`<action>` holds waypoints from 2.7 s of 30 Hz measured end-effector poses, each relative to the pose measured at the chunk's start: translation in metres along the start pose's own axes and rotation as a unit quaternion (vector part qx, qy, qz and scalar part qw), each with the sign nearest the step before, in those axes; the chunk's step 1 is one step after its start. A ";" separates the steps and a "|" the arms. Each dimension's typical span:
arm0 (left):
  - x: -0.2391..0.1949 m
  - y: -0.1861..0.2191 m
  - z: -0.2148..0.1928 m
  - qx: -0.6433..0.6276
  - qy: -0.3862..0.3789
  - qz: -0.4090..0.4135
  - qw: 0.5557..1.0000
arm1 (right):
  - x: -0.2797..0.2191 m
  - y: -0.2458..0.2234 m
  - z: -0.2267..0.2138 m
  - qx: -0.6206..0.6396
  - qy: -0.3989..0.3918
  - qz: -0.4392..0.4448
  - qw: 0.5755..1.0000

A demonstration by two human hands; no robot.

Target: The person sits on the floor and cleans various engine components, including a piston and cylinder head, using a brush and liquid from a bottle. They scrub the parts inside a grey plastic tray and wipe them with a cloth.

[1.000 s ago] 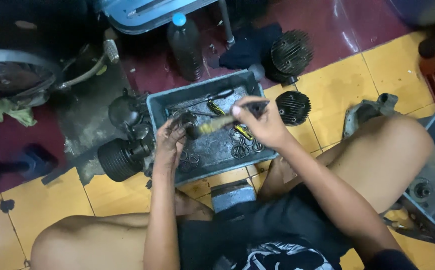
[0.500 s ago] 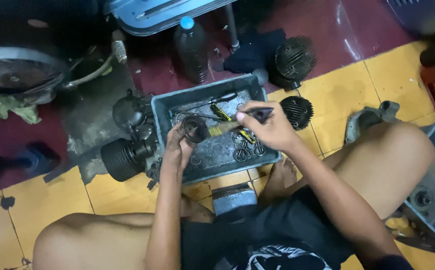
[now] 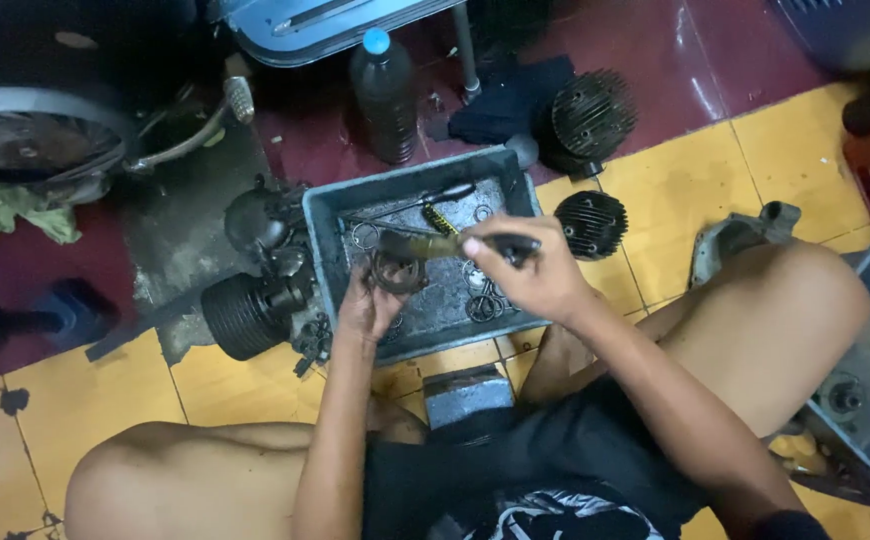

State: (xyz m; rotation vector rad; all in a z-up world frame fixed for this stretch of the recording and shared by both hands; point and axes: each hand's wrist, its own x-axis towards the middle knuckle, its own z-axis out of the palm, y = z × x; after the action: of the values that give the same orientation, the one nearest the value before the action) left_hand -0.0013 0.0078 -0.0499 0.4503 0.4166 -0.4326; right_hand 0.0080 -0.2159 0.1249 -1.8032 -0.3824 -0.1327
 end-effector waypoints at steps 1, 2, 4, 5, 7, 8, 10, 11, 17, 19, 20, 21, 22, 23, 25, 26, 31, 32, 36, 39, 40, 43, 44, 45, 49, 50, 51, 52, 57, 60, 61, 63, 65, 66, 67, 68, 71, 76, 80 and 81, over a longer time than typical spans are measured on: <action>0.002 -0.001 -0.003 0.001 0.000 0.001 1.000 | -0.001 -0.001 0.000 0.001 0.000 -0.001 1.000; 0.003 -0.003 -0.006 -0.002 0.007 -0.003 1.000 | -0.003 -0.002 0.000 0.026 -0.025 0.025 0.999; 0.002 -0.004 -0.010 -0.005 0.015 -0.009 1.000 | -0.001 0.000 -0.002 0.051 -0.049 0.052 0.996; 0.000 -0.003 -0.010 -0.017 0.019 -0.016 1.000 | 0.001 0.003 -0.005 0.051 -0.011 0.035 0.998; 0.003 0.002 -0.003 -0.025 0.018 -0.026 0.999 | 0.004 0.007 -0.007 0.047 0.033 0.013 0.998; 0.001 0.004 0.002 -0.006 0.028 -0.016 0.999 | 0.000 0.007 -0.004 0.066 0.012 0.036 0.997; -0.002 0.005 0.004 0.012 0.040 -0.004 0.999 | -0.004 0.007 -0.002 0.086 -0.012 0.059 0.994; -0.001 0.003 0.002 0.012 0.037 -0.007 0.999 | -0.004 0.006 -0.004 0.090 -0.025 0.061 0.994; -0.004 -0.003 0.004 -0.010 0.038 -0.013 0.999 | -0.007 0.010 -0.008 0.063 0.010 0.083 0.995; -0.011 0.005 0.021 -0.005 0.042 -0.007 0.999 | -0.011 0.008 -0.005 0.077 -0.023 0.095 0.992; -0.013 0.006 0.031 0.069 0.036 0.018 0.997 | -0.010 0.007 -0.008 0.067 -0.024 0.097 0.993; -0.014 0.007 0.042 0.143 0.029 0.043 0.988 | -0.009 0.007 -0.012 0.056 -0.025 0.100 0.993; -0.013 0.011 0.039 0.142 0.028 0.041 0.989 | -0.004 0.006 -0.017 0.055 -0.024 0.101 0.993; -0.012 0.015 0.036 0.258 0.037 0.076 0.962 | 0.000 0.005 -0.022 0.041 -0.017 0.101 0.994; -0.011 0.022 0.040 0.369 0.046 0.111 0.922 | 0.004 0.012 -0.027 0.026 -0.012 0.101 0.994; -0.013 0.025 0.046 0.452 0.057 0.170 0.874 | 0.003 0.019 -0.027 -0.005 0.048 0.071 0.996; -0.018 0.038 0.061 0.619 0.058 0.294 0.726 | 0.003 0.033 -0.018 0.000 0.072 0.061 0.996; -0.015 0.033 0.053 0.585 0.052 0.276 0.761 | 0.002 0.036 -0.015 -0.011 0.080 0.059 0.995; -0.006 0.021 0.035 0.510 0.033 0.227 0.829 | 0.003 0.044 -0.013 -0.059 0.113 0.018 0.992; -0.015 0.027 0.046 0.503 0.051 0.208 0.838 | 0.000 0.033 -0.010 -0.007 0.070 0.057 0.996; -0.014 0.027 0.046 0.502 0.054 0.208 0.838 | 0.002 0.034 -0.011 -0.006 0.068 0.058 0.996; -0.014 0.029 0.051 0.500 0.059 0.185 0.844 | 0.003 0.045 -0.012 -0.106 0.096 0.024 0.989; -0.016 0.032 0.056 0.511 0.068 0.170 0.840 | 0.000 0.054 -0.012 -0.063 0.106 0.053 0.991; -0.018 0.035 0.061 0.521 0.077 0.156 0.835 | -0.002 0.062 -0.012 -0.019 0.116 0.081 0.990; -0.017 0.032 0.053 0.483 0.076 0.149 0.859 | -0.003 0.062 -0.016 -0.043 0.098 0.080 0.991; -0.016 0.033 0.050 0.459 0.069 0.149 0.873 | -0.002 0.066 -0.019 -0.068 0.116 0.080 0.988; -0.015 0.034 0.047 0.434 0.063 0.150 0.886 | -0.001 0.070 -0.022 -0.094 0.135 0.081 0.983; -0.014 0.034 0.047 0.435 0.059 0.149 0.886 | -0.006 0.075 -0.018 -0.096 0.139 0.080 0.982; 0.007 0.025 0.006 0.277 0.098 0.185 0.938 | -0.020 0.085 0.028 -0.008 0.081 0.152 0.985; -0.002 0.028 0.033 0.200 0.081 0.173 0.961 | -0.060 0.107 0.054 0.011 -0.018 0.272 0.962; 0.005 0.028 0.021 0.200 0.084 0.174 0.961 | -0.059 0.114 0.054 0.012 -0.020 0.272 0.962; 0.019 0.024 -0.004 0.213 0.130 0.161 0.955 | -0.060 0.128 0.052 -0.070 -0.172 0.360 0.914; 0.015 0.025 0.004 0.223 0.147 0.147 0.952 | -0.064 0.150 0.051 -0.143 -0.236 0.354 0.894; 0.011 0.026 0.007 0.231 0.168 0.135 0.949 | -0.066 0.160 0.051 -0.215 -0.302 0.344 0.863; 0.015 0.026 0.003 0.231 0.168 0.135 0.949 | -0.062 0.163 0.046 -0.215 -0.303 0.343 0.863; 0.017 0.025 -0.003 0.230 0.166 0.133 0.950 | -0.060 0.166 0.041 -0.301 -0.303 0.323 0.844; 0.016 0.021 0.000 0.225 0.174 0.136 0.949 | -0.084 0.233 0.033 -0.439 -0.299 0.283 0.798; 0.012 0.020 0.017 0.225 0.181 0.130 0.948 | -0.094 0.270 0.034 -0.492 -0.328 0.297 0.749; 0.008 0.023 0.015 0.171 0.200 0.066 0.963 | -0.098 0.282 0.040 -0.460 -0.330 0.316 0.761; 0.010 0.023 0.007 0.178 0.195 0.027 0.964 | -0.101 0.286 0.040 -0.454 -0.328 0.320 0.764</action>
State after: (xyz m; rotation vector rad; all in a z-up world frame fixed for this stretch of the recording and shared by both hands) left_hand 0.0204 0.0196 -0.0414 0.9025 0.7096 -0.3658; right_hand 0.0026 -0.2591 -0.1779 -2.8270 -0.1468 0.9905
